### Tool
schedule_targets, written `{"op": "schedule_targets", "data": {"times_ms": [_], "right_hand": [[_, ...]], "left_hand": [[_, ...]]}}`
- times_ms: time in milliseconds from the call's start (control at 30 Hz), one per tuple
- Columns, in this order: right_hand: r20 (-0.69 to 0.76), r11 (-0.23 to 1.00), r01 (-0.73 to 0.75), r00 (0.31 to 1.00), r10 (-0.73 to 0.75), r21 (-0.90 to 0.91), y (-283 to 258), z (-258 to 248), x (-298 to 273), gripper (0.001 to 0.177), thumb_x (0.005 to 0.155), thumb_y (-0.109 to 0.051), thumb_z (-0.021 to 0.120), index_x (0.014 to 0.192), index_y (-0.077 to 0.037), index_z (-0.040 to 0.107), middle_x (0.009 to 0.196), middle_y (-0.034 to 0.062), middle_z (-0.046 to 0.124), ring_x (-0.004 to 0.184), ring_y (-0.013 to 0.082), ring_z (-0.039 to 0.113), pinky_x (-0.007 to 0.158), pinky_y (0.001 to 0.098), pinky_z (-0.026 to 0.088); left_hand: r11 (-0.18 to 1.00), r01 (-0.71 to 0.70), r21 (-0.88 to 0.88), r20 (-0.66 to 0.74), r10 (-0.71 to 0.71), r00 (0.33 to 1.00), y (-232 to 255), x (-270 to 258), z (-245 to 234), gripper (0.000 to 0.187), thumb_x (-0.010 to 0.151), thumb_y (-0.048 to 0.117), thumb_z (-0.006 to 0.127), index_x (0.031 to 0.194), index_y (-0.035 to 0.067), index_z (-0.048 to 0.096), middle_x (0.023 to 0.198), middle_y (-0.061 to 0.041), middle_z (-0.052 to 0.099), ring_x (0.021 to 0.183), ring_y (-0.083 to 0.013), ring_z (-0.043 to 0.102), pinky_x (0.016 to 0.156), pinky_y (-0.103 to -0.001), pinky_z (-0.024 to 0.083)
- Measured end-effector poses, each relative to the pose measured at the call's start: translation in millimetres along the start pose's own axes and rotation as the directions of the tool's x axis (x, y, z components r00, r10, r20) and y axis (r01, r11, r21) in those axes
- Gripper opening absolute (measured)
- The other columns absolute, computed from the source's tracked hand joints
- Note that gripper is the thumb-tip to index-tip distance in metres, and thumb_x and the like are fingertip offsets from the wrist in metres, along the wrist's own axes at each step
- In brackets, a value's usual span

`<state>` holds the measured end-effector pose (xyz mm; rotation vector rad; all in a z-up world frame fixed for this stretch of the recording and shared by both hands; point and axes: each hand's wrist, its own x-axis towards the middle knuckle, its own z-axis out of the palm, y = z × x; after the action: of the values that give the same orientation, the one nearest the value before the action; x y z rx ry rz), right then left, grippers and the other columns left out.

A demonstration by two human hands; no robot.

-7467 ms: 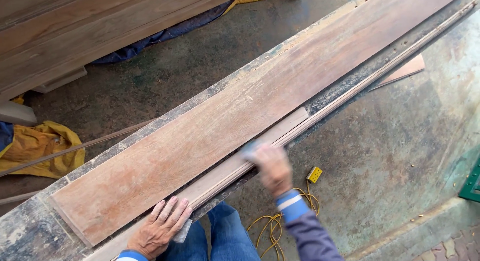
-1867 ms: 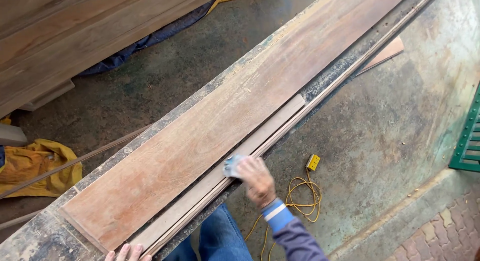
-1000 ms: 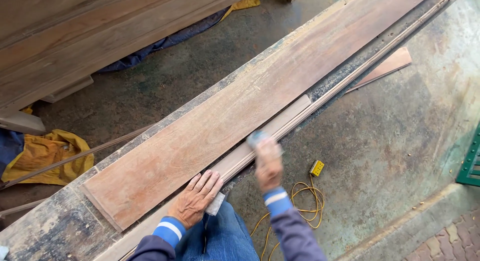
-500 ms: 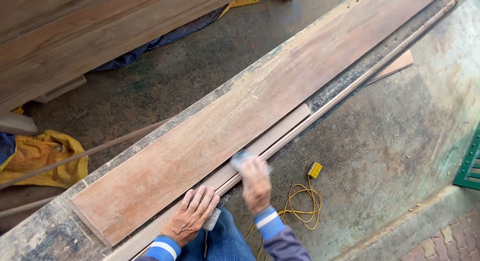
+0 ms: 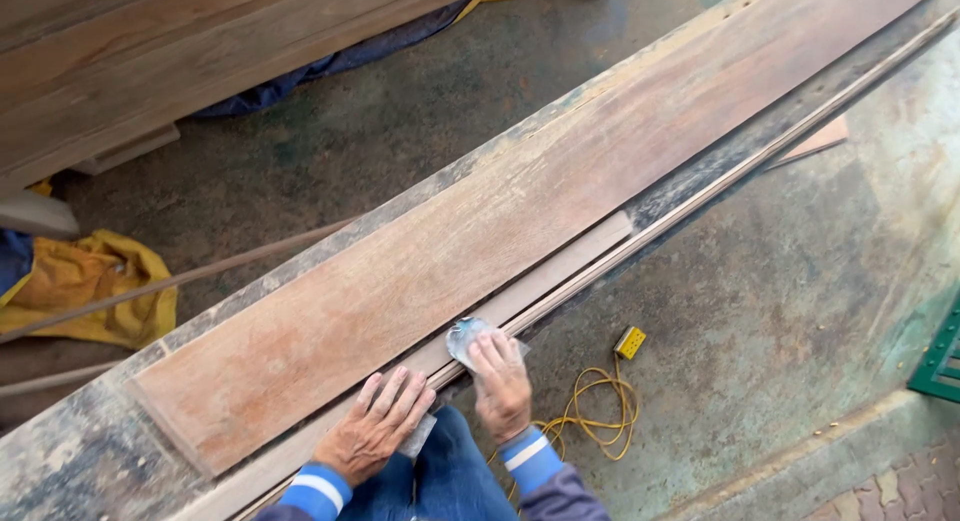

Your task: Manually sanding the edges and surface of a wooden board using a sanding block.

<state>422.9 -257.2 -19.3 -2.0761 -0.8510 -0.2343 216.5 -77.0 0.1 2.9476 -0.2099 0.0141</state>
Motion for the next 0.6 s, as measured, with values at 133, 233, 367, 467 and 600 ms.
{"op": "schedule_targets", "data": {"times_ms": [133,233,367,467,600], "right_hand": [[0.18,0.992,0.123,0.977,-0.113,-0.042,33,-35,58,0.023,0.097,-0.004,0.063,0.116,-0.011,0.075,0.118,0.0094,0.074,0.118,0.0275,0.066,0.106,0.0469,0.048],[0.108,0.975,0.041,0.994,-0.018,-0.218,87,-43,74,0.022,0.1,-0.002,0.063,0.119,-0.008,0.073,0.123,0.0128,0.073,0.119,0.0316,0.066,0.106,0.0478,0.049],[0.054,0.962,0.101,0.995,-0.09,-0.255,38,-1,7,0.032,0.101,-0.004,0.058,0.131,-0.005,0.067,0.136,0.0202,0.066,0.136,0.0372,0.056,0.123,0.0544,0.037],[0.141,0.995,0.102,0.985,-0.1,-0.007,-35,11,-28,0.028,0.099,-0.009,0.062,0.125,-0.014,0.071,0.132,0.0122,0.07,0.133,0.0314,0.061,0.122,0.0504,0.038],[0.254,0.968,0.238,0.934,-0.251,0.081,29,-16,31,0.028,0.1,-0.006,0.061,0.125,-0.012,0.074,0.125,0.0086,0.073,0.126,0.0254,0.066,0.115,0.0445,0.048]], "left_hand": [[1.0,-0.024,0.014,0.035,0.024,0.999,-1,-2,0,0.066,0.094,0.021,0.044,0.157,0.008,0.033,0.161,-0.015,0.036,0.147,-0.0347,0.033,0.12,-0.053,0.023],[1.0,-0.02,0.015,0.035,0.02,0.999,2,-5,-2,0.065,0.094,0.022,0.044,0.157,0.008,0.034,0.161,-0.015,0.036,0.148,-0.0338,0.034,0.12,-0.053,0.023],[0.999,-0.017,0.043,-0.021,0.018,1.0,1,-2,1,0.063,0.096,0.023,0.043,0.158,0.011,0.034,0.162,-0.013,0.036,0.148,-0.0317,0.033,0.122,-0.052,0.023],[0.999,-0.012,0.036,-0.02,0.013,1.0,2,-4,-1,0.063,0.097,0.024,0.044,0.158,0.011,0.034,0.161,-0.014,0.036,0.148,-0.032,0.033,0.122,-0.052,0.022],[0.998,-0.031,0.045,-0.018,0.032,0.999,2,-1,-1,0.063,0.096,0.024,0.044,0.157,0.012,0.033,0.161,-0.013,0.036,0.148,-0.0309,0.033,0.122,-0.051,0.022]]}}
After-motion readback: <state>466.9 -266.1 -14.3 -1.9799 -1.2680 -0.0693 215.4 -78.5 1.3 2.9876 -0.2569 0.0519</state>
